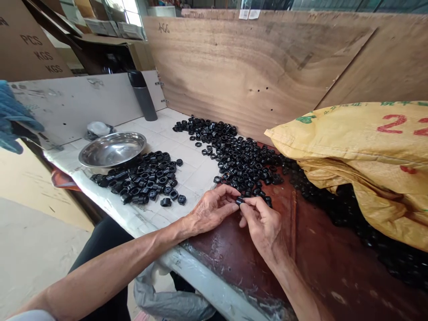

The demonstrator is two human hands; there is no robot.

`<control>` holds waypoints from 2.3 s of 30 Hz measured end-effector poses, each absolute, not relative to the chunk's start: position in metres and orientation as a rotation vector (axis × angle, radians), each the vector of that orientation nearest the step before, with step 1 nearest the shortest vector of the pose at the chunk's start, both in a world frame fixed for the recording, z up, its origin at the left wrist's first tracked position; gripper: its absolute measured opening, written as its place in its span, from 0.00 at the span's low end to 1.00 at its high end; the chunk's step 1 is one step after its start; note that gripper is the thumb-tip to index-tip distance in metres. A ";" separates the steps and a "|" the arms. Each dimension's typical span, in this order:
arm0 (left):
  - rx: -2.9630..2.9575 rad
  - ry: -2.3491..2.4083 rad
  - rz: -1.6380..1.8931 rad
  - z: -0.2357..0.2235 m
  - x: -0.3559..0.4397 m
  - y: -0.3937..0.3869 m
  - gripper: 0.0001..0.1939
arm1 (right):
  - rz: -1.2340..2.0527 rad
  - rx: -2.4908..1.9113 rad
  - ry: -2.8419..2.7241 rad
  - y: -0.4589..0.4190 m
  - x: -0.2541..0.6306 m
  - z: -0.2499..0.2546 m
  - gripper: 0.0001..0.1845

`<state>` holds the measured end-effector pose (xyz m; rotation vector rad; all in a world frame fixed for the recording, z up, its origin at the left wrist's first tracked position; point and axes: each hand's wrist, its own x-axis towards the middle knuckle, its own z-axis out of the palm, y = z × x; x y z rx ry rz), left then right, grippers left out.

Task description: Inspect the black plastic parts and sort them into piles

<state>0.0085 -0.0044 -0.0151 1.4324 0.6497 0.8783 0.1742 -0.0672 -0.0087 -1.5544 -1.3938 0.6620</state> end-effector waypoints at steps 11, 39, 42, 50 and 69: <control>1.448 0.644 0.840 -0.009 0.007 -0.003 0.14 | 0.812 -1.464 -1.244 -0.065 0.172 -0.011 0.16; 2.733 1.086 0.556 -0.005 -0.037 0.006 0.02 | 0.366 -1.808 -1.824 -0.062 0.182 -0.042 0.04; 2.563 1.138 0.592 -0.017 -0.009 0.006 0.12 | 0.378 -1.784 -1.785 -0.061 0.182 -0.040 0.03; 2.468 0.899 0.746 -0.036 0.007 0.035 0.18 | 0.282 -1.538 -2.005 -0.060 0.170 -0.044 0.18; 1.427 0.634 0.839 -0.018 0.001 0.019 0.17 | 0.685 -1.365 -1.274 -0.054 0.177 -0.030 0.11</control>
